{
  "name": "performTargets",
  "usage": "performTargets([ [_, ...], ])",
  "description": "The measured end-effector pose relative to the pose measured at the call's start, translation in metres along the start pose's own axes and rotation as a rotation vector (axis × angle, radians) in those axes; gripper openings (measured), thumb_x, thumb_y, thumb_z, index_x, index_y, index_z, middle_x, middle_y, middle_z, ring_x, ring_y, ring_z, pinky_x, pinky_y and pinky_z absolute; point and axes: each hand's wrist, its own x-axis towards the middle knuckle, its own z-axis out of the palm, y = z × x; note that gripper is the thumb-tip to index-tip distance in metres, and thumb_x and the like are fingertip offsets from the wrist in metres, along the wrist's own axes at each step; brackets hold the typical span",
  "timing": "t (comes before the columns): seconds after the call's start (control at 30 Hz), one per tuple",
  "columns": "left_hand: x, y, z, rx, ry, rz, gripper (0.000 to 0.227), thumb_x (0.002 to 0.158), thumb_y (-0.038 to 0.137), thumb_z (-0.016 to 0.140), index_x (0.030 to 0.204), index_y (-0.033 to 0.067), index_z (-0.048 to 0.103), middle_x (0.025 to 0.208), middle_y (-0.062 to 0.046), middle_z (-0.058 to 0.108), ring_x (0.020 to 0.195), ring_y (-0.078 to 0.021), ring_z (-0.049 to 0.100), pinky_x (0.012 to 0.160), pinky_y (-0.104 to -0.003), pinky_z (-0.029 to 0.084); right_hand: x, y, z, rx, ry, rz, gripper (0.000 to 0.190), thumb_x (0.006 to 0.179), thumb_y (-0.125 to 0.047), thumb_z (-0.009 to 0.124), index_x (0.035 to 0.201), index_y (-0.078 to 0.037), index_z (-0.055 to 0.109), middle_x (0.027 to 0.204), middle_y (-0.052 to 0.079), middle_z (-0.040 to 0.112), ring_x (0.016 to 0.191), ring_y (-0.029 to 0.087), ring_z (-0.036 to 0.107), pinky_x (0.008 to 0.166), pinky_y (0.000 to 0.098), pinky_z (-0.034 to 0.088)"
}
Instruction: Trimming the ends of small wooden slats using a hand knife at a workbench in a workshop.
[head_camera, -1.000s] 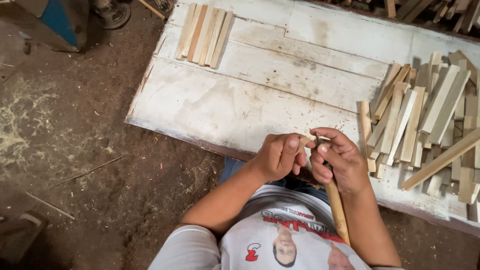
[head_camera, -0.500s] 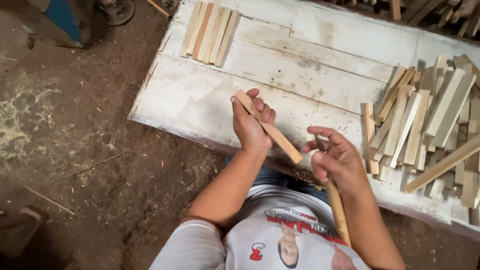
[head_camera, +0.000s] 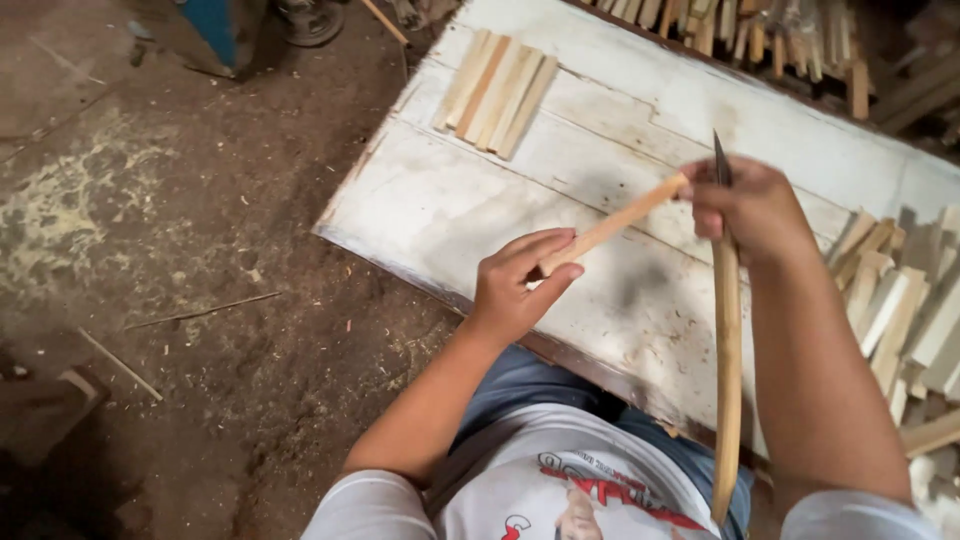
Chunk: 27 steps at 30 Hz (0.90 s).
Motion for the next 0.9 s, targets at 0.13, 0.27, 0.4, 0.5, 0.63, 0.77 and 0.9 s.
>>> performTargets([
  [0.13,0.029,-0.065,0.006,0.167,-0.099,0.010,0.032,0.095,0.015,0.076,0.124,0.0029,0.071,0.116,-0.015,0.070,0.097,-0.0269,0.074,0.078,-0.037,0.068,0.093,-0.022,0.034,-0.053,-0.062,0.084,0.022,0.092,-0.001,0.068,0.113,-0.005,0.067,0.077,0.006,0.064,0.049,0.006,0.044,0.040,0.0218,0.024],
  [0.27,0.071,-0.095,0.015,0.741,-0.029,-0.006,0.013,0.075,0.012,0.083,0.083,0.0103,0.073,0.072,-0.005,0.060,0.064,-0.0230,0.068,0.051,-0.035,0.062,0.213,0.013,0.078,0.128,-0.060,-0.141,0.033,0.083,0.005,0.073,0.113,0.008,0.062,0.075,0.016,0.065,0.051,0.003,0.054,0.039,0.0186,0.045],
  [0.4,0.102,-0.156,0.030,0.951,0.059,0.080,0.011,0.075,0.000,0.077,0.070,0.0052,0.069,0.065,-0.005,0.056,0.053,-0.0206,0.065,0.045,-0.033,0.058,0.265,0.009,0.120,0.046,0.050,-0.105,0.031,0.074,0.012,0.071,0.104,0.008,0.062,0.064,0.014,0.062,0.047,0.011,0.062,0.036,0.0220,0.049],
  [0.5,0.116,-0.163,0.028,0.942,0.067,0.036,0.017,0.075,-0.005,0.073,0.065,0.0028,0.063,0.061,-0.006,0.054,0.048,-0.0217,0.063,0.040,-0.038,0.055,0.257,-0.011,0.141,-0.032,0.082,-0.051,0.027,0.073,0.011,0.074,0.098,0.004,0.065,0.057,0.013,0.063,0.040,0.012,0.062,0.030,0.0219,0.048],
  [0.63,0.124,-0.174,0.017,0.998,0.077,0.049,0.015,0.074,0.001,0.076,0.068,0.0082,0.065,0.067,-0.005,0.055,0.053,-0.0215,0.065,0.044,-0.034,0.056,0.264,-0.017,0.155,-0.023,0.063,0.000,0.028,0.079,0.008,0.073,0.105,0.006,0.063,0.066,0.010,0.063,0.045,0.008,0.062,0.035,0.0190,0.051],
  [0.77,0.128,-0.159,0.009,0.889,0.008,-0.049,0.006,0.077,0.003,0.075,0.076,0.0074,0.072,0.069,-0.006,0.058,0.057,-0.0232,0.067,0.049,-0.039,0.059,0.259,-0.021,0.157,-0.065,0.078,-0.038,0.032,0.078,0.004,0.079,0.105,0.006,0.062,0.067,0.010,0.063,0.046,0.009,0.064,0.034,0.0193,0.051],
  [0.9,0.121,-0.175,0.018,0.886,-0.075,-0.047,0.008,0.073,0.004,0.074,0.081,0.0058,0.074,0.074,-0.010,0.060,0.064,-0.0294,0.069,0.054,-0.048,0.061,0.265,-0.014,0.154,-0.135,0.091,-0.069,0.037,0.078,0.002,0.082,0.108,0.007,0.060,0.069,0.011,0.064,0.045,0.010,0.065,0.033,0.0204,0.052],
])
